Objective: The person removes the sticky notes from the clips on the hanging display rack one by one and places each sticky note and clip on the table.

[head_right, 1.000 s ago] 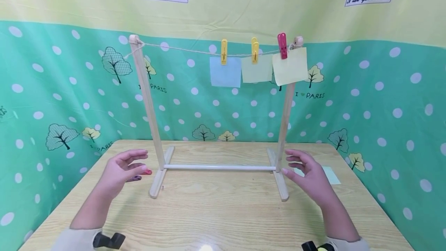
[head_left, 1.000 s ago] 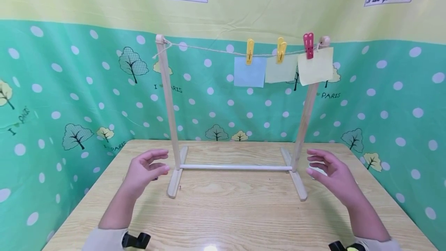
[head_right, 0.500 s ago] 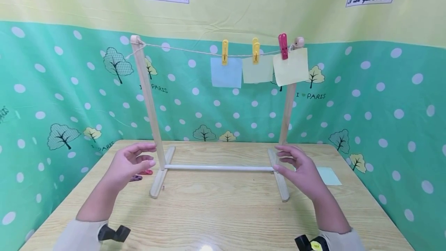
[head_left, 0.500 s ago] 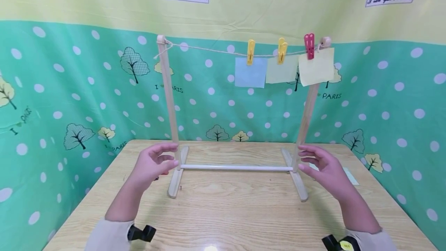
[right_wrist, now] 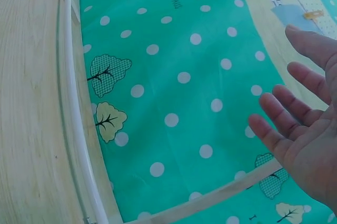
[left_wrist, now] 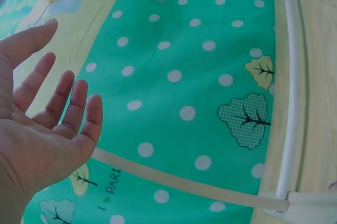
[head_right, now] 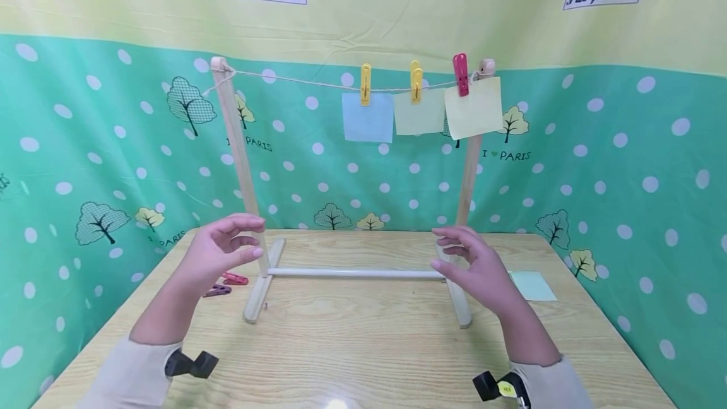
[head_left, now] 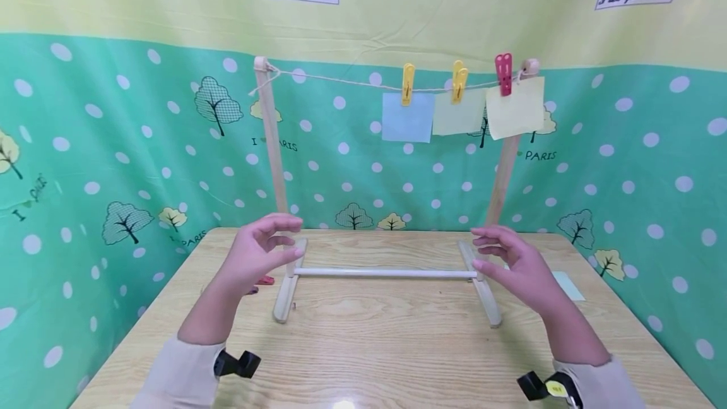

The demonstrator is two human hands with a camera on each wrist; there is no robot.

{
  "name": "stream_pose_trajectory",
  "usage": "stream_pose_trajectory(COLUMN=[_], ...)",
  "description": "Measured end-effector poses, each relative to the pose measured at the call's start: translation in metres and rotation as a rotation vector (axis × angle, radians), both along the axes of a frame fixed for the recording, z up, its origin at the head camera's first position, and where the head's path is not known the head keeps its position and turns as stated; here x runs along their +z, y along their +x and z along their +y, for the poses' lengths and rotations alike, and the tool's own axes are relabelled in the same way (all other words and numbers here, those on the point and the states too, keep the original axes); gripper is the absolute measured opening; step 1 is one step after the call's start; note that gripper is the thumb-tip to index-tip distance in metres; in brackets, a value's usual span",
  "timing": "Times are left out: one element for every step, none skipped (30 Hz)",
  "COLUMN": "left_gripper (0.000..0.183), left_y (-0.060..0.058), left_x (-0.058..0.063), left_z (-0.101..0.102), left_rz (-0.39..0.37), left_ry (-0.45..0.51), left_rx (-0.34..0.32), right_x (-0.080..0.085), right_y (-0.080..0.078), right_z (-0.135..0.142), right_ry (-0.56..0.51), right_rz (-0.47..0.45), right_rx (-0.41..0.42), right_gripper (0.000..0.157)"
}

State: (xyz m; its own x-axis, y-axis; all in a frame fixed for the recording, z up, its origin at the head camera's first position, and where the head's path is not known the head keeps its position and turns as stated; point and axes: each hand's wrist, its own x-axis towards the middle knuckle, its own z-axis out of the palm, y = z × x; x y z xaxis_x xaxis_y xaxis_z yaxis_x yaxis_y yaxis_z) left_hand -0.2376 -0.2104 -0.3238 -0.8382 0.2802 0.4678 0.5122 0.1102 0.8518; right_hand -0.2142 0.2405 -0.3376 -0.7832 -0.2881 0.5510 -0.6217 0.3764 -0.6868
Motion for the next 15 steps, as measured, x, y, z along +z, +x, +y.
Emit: stream_pose_trajectory(left_gripper=[0.039, 0.039, 0.038, 0.038, 0.038, 0.038, 0.038, 0.038, 0.038, 0.038, 0.038, 0.038, 0.039, 0.039, 0.04], left_y=[-0.001, -0.001, -0.002, -0.002, -0.003, -0.003, -0.004, -0.004, -0.005, -0.006, -0.006, -0.007, -0.007, -0.008, -0.008], left_x=[0.002, 0.004, 0.006, 0.008, 0.01, 0.012, 0.014, 0.015, 0.017, 0.019, 0.021, 0.022, 0.024, 0.026, 0.028], left_z=[0.002, 0.003, 0.005, 0.006, 0.008, 0.009, 0.011, 0.012, 0.014, 0.015, 0.017, 0.018, 0.02, 0.022, 0.023], left_rz=[0.0, 0.003, 0.008, 0.009, 0.017, 0.023, 0.031, 0.039, 0.044, 0.047, 0.049, 0.051, 0.052, 0.049, 0.045], left_ry=[0.001, 0.004, 0.003, 0.002, 0.003, 0.001, -0.001, -0.004, -0.008, -0.009, -0.008, -0.008, -0.008, -0.01, -0.01], left_rx=[-0.002, -0.006, -0.009, -0.011, -0.015, -0.019, -0.024, -0.031, -0.033, -0.037, -0.039, -0.04, -0.04, -0.037, -0.035], right_x=[0.002, 0.003, 0.005, 0.006, 0.008, 0.009, 0.011, 0.012, 0.014, 0.016, 0.017, 0.019, 0.021, 0.022, 0.023], right_y=[-0.001, -0.001, -0.002, -0.003, -0.003, -0.004, -0.005, -0.005, -0.006, -0.007, -0.007, -0.008, -0.009, -0.01, -0.011], right_z=[-0.001, -0.002, -0.002, -0.003, -0.004, -0.005, -0.006, -0.006, -0.007, -0.008, -0.009, -0.01, -0.012, -0.013, -0.014], right_ry=[-0.001, -0.002, -0.006, -0.01, -0.018, -0.025, -0.035, -0.044, -0.052, -0.057, -0.062, -0.063, -0.063, -0.063, -0.06], right_rz=[0.004, 0.009, 0.011, 0.015, 0.018, 0.02, 0.022, 0.025, 0.027, 0.03, 0.031, 0.033, 0.034, 0.036, 0.041], right_rx=[0.003, 0.003, 0.002, -0.002, -0.004, -0.008, -0.008, -0.009, -0.01, -0.01, -0.008, -0.008, -0.006, -0.005, -0.002], right_gripper=[0.047, 0.047, 0.047, 0.046, 0.045, 0.045, 0.044, 0.044, 0.043, 0.043, 0.042, 0.042, 0.042, 0.041, 0.041])
